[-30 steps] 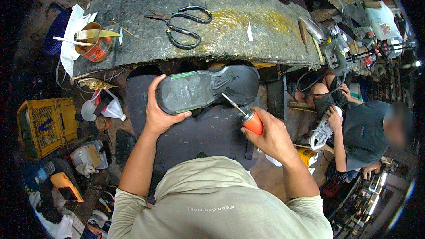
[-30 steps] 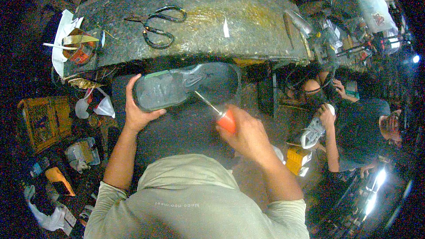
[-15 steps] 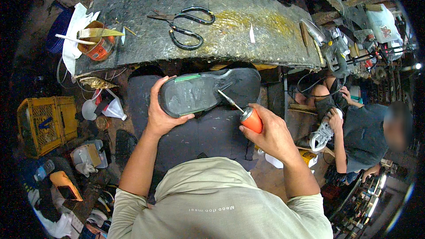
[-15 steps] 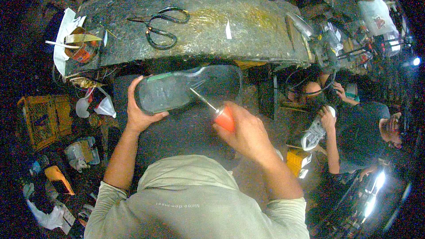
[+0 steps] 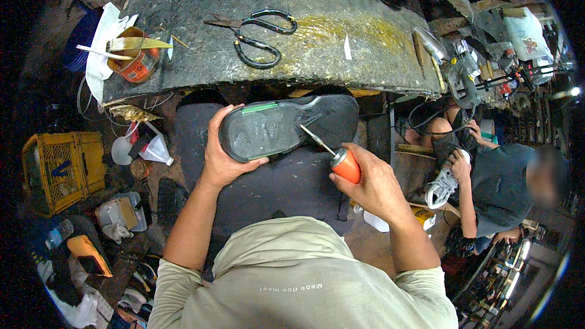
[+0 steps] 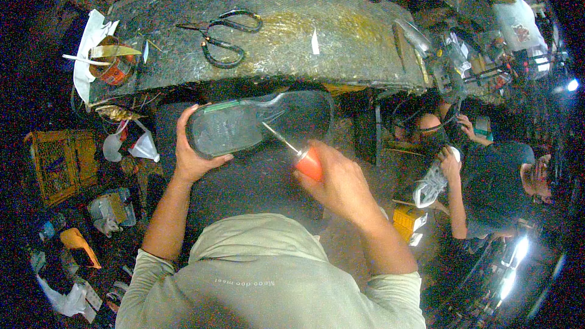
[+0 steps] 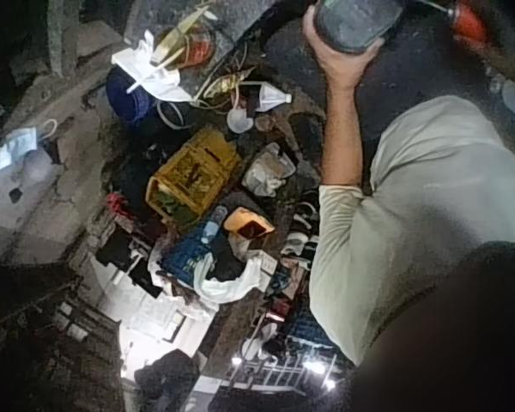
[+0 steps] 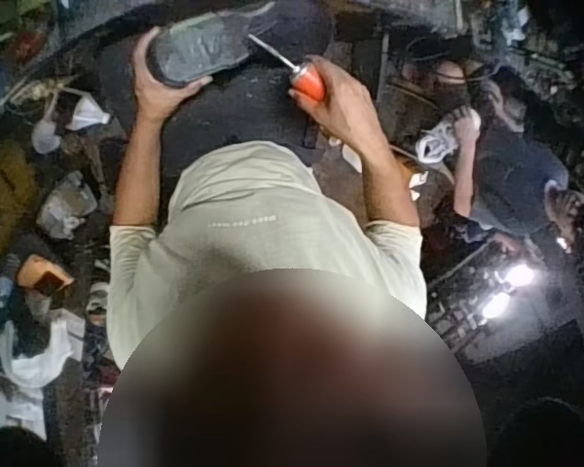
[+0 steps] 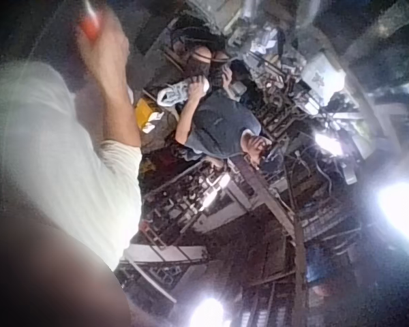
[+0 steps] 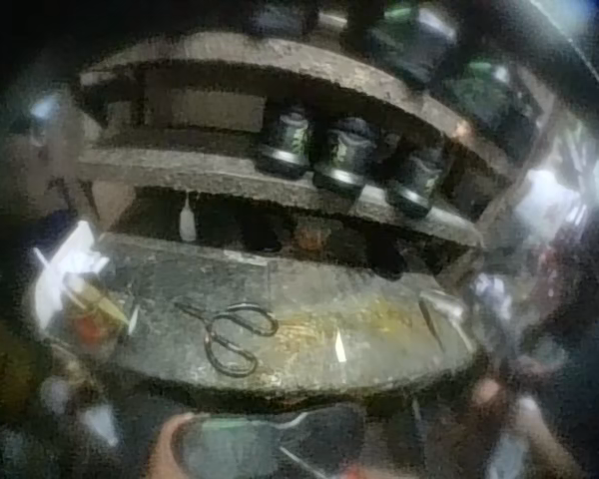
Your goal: The person applies a dark substance to the sole of a black and green sneaker using a brush, then uses a small tool to scrape or smooth the sole. They work on the shoe while seated, turning it to access different areas of the sole.
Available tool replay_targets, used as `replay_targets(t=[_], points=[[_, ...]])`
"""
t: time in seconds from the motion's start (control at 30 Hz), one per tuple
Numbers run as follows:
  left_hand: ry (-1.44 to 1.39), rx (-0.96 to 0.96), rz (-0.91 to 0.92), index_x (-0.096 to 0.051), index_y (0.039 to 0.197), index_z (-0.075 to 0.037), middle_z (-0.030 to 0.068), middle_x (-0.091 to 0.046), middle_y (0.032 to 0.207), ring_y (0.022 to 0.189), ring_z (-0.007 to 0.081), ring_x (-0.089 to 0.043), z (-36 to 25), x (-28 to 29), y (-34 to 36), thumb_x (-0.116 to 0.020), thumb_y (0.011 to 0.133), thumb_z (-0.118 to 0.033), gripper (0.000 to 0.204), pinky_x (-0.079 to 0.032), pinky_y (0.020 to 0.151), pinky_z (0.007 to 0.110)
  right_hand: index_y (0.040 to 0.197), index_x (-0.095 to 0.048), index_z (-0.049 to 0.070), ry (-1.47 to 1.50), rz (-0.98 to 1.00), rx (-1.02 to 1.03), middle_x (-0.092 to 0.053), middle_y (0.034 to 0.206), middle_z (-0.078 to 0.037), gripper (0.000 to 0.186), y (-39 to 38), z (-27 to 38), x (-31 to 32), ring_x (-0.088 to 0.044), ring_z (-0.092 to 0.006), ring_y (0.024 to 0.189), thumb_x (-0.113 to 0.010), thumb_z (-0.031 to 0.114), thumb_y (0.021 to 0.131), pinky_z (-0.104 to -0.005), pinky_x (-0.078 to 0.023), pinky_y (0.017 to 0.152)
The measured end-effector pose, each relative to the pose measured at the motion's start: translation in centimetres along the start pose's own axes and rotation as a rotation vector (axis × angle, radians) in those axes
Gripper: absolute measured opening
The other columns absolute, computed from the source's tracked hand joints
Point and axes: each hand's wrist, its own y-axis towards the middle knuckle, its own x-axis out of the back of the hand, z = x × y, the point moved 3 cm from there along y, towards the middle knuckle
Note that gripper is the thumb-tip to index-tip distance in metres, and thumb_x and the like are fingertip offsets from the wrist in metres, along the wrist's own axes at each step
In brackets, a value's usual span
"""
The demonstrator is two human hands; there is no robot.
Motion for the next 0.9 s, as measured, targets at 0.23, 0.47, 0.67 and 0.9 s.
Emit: replay_targets(t=[0.23,0.47,0.67,0.9], points=[[0.021,-0.006,0.009,-0.034,0.152,-0.006,0.0199,-0.052,0.147,0.136,0.0312,-0.053,-0.33,0.04,-0.01,-0.102,0.054,-0.017,0.120,-0.039,0.117,0.043,0.130,-0.061,-0.001,0.021,-0.011,-0.055,-0.070,0.116,-0.026,0.058,-0.08,0.23,0.09,-0.069,-0.0432,0.108,-0.083,0.026,0.083,-0.0471,-0.055,0.094],[0.013,-0.013,0.005,-0.034,0.152,-0.006,0.0200,-0.052,0.147,0.136,0.0314,-0.053,-0.03,0.01,-0.01,-0.102,0.054,-0.017,0.120,-0.039,0.117,0.044,0.132,-0.060,0.000,0.016,-0.023,-0.026,-0.070,0.118,-0.026,0.059,-0.19,0.00,-0.03,-0.069,-0.0425,0.109,-0.082,0.028,0.084,-0.0477,-0.055,0.094],[0.011,0.010,0.006,-0.034,0.151,-0.006,0.0201,-0.052,0.147,0.136,0.0318,-0.053,0.23,0.06,-0.13,-0.102,0.053,-0.018,0.120,-0.038,0.118,0.044,0.136,-0.057,0.003,0.014,0.001,-0.025,-0.069,0.121,-0.026,0.062,-0.16,-0.11,-0.09,-0.068,-0.0431,0.111,-0.079,0.031,0.086,-0.0496,-0.055,0.094],[0.022,-0.013,0.002,-0.034,0.152,-0.006,0.0200,-0.052,0.148,0.136,0.0317,-0.052,0.22,0.04,-0.04,-0.102,0.053,-0.018,0.120,-0.038,0.118,0.044,0.129,-0.062,-0.002,0.025,-0.036,-0.030,-0.070,0.119,-0.026,0.058,-0.25,0.04,0.00,-0.069,-0.0417,0.111,-0.083,0.024,0.082,-0.0457,-0.055,0.096]])
